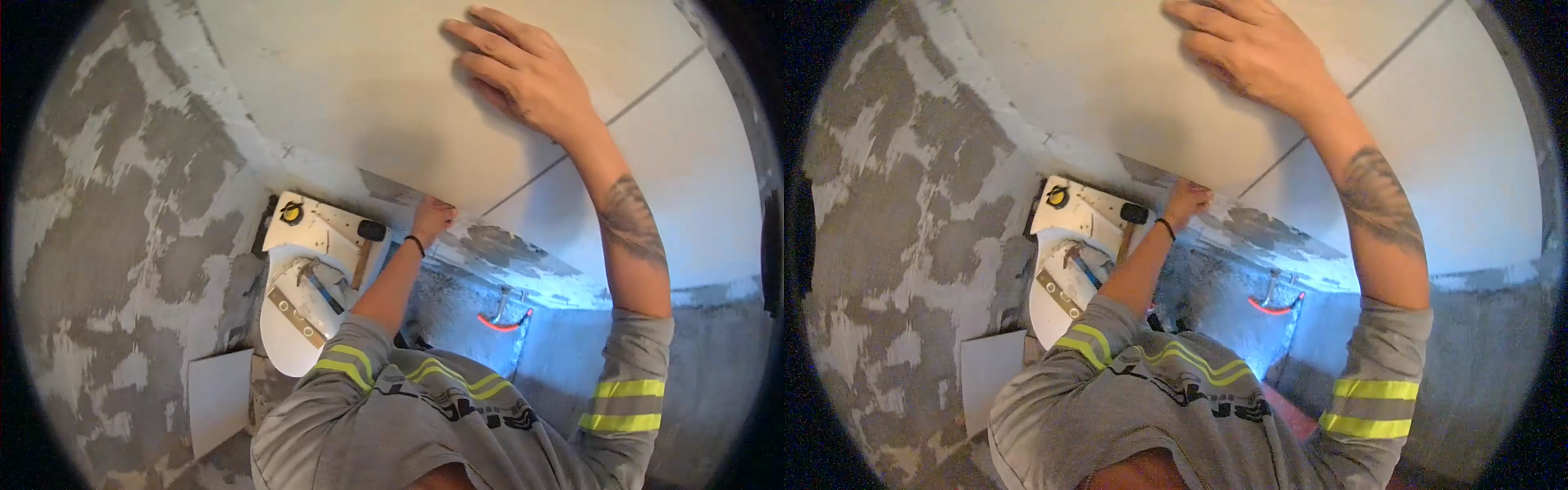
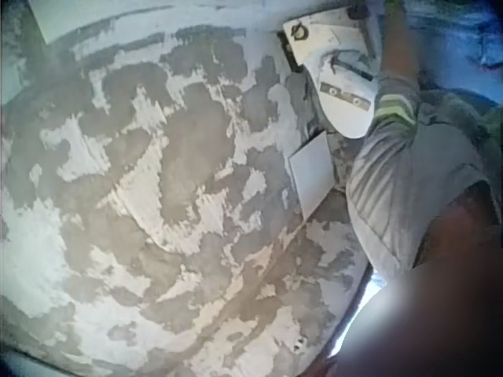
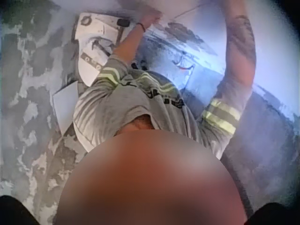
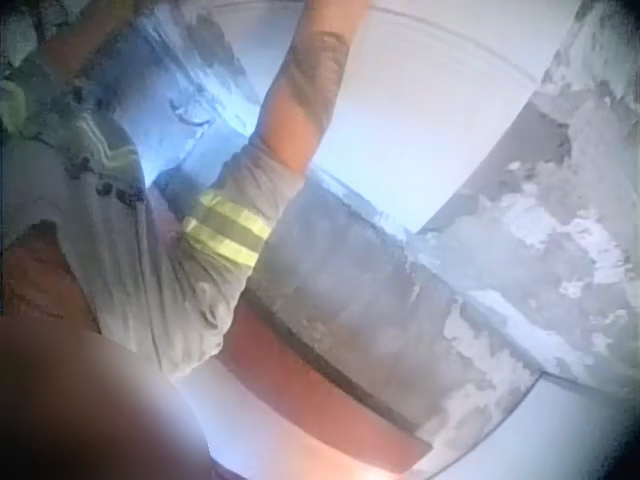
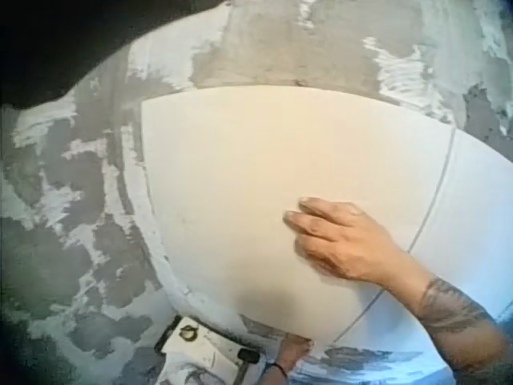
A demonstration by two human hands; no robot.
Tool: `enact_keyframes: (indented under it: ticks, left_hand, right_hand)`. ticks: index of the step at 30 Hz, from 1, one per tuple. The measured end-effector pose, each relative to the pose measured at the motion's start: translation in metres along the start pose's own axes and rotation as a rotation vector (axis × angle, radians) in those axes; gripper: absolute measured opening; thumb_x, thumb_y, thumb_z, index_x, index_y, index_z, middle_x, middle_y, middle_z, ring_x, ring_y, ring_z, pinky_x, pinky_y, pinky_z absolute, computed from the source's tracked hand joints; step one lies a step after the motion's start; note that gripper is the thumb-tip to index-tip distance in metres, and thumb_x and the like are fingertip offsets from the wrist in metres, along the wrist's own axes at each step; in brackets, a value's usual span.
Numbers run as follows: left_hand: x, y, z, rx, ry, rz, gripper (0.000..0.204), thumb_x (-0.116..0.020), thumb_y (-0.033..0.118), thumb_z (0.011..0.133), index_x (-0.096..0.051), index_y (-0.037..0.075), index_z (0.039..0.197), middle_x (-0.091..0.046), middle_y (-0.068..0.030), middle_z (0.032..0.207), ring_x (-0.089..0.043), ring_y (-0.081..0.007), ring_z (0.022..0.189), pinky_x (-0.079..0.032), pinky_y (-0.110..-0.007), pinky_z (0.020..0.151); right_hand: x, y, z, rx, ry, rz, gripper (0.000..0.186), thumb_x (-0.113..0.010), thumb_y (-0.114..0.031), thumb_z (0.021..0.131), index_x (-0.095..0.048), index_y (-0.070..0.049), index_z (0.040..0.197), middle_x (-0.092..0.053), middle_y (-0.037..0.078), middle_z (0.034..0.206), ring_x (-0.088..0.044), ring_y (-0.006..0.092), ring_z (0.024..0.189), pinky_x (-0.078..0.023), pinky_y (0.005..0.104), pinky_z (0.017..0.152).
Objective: The person is applying adhesive and placing tiles on a bathroom wall.
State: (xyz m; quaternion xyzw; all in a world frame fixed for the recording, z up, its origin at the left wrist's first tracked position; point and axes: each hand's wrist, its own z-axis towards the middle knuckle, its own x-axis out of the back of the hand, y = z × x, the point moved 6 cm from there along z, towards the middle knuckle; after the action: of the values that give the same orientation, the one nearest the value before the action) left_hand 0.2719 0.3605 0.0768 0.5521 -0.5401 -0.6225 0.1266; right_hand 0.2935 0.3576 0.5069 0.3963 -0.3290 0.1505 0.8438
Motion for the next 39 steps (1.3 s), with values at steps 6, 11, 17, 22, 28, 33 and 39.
enact_keyframes:
  ticks: [6,11,17,22,28,33,39]
  left_hand:
    - [0.004,0.001,0.013,0.058,0.081,0.112,0.022,-0.07,0.0,0.075,-0.059,0.006,0.093,-0.061,-0.0029,0.078,-0.058,-0.0131,0.066,-0.048,-0.029,0.054]
    - [0.006,0.004,0.018,0.032,0.054,0.353,0.021,-0.07,0.0,0.072,-0.061,0.004,0.091,-0.062,-0.0033,0.075,-0.058,-0.0129,0.063,-0.046,-0.029,0.051]
    - [0.006,0.008,0.008,-0.003,0.114,0.328,0.01,-0.064,0.008,0.076,-0.064,0.001,0.084,-0.064,-0.0069,0.073,-0.059,-0.0143,0.059,-0.047,-0.028,0.05]
    - [0.296,0.061,-0.004,-0.485,0.38,-0.124,0.023,-0.065,0.024,0.088,-0.061,0.003,0.098,-0.064,-0.0034,0.084,-0.057,-0.0144,0.069,-0.046,-0.033,0.054]
    - [0.287,0.159,-0.011,-0.433,1.089,-0.366,0.023,-0.063,0.02,0.093,-0.058,-0.001,0.099,-0.064,-0.0063,0.085,-0.058,-0.0155,0.072,-0.046,-0.029,0.056]
    - [0.324,0.173,0.001,-0.597,0.971,-0.293,0.016,-0.064,0.013,0.091,-0.059,-0.003,0.092,-0.063,-0.009,0.081,-0.059,-0.0158,0.069,-0.048,-0.028,0.059]
    - [0.34,0.177,0.015,-0.432,0.917,-0.191,0.014,-0.059,0.018,0.092,-0.062,0.005,0.091,-0.062,-0.0053,0.079,-0.057,-0.0146,0.067,-0.044,-0.028,0.055]
  right_hand:
    - [0.016,0.005,0.003,0.063,-0.004,0.051,0.011,-0.065,-0.015,0.082,-0.059,-0.01,0.089,-0.056,0.008,0.129,-0.052,0.0294,0.12,-0.047,0.0377,0.09]
    - [0.013,0.006,0.001,0.096,0.024,0.013,0.011,-0.066,-0.016,0.082,-0.06,-0.01,0.089,-0.056,0.009,0.129,-0.052,0.0295,0.121,-0.047,0.0371,0.091]
    - [-0.009,0.008,-0.011,0.044,-0.06,0.026,0.021,-0.07,-0.014,0.077,-0.061,-0.011,0.096,-0.055,0.004,0.133,-0.05,0.0273,0.124,-0.046,0.0395,0.096]
    - [0.007,-0.008,0.026,-0.026,0.037,0.063,0.023,-0.071,-0.009,0.074,-0.062,-0.013,0.095,-0.056,-0.002,0.134,-0.05,0.0235,0.125,-0.045,0.0382,0.097]
    - [-0.003,-0.002,0.002,-0.081,-0.128,-0.04,0.024,-0.073,-0.011,0.074,-0.064,-0.013,0.097,-0.055,-0.003,0.136,-0.05,0.0245,0.126,-0.046,0.0373,0.094]
    - [0.003,-0.003,0.008,-0.093,-0.098,-0.041,0.024,-0.074,-0.01,0.073,-0.065,-0.013,0.095,-0.058,-0.002,0.133,-0.05,0.0247,0.126,-0.046,0.0367,0.093]
    - [-0.004,0.005,0.009,-0.096,-0.111,-0.034,0.025,-0.073,-0.011,0.072,-0.065,-0.013,0.096,-0.057,-0.001,0.134,-0.051,0.025,0.126,-0.046,0.0372,0.094]
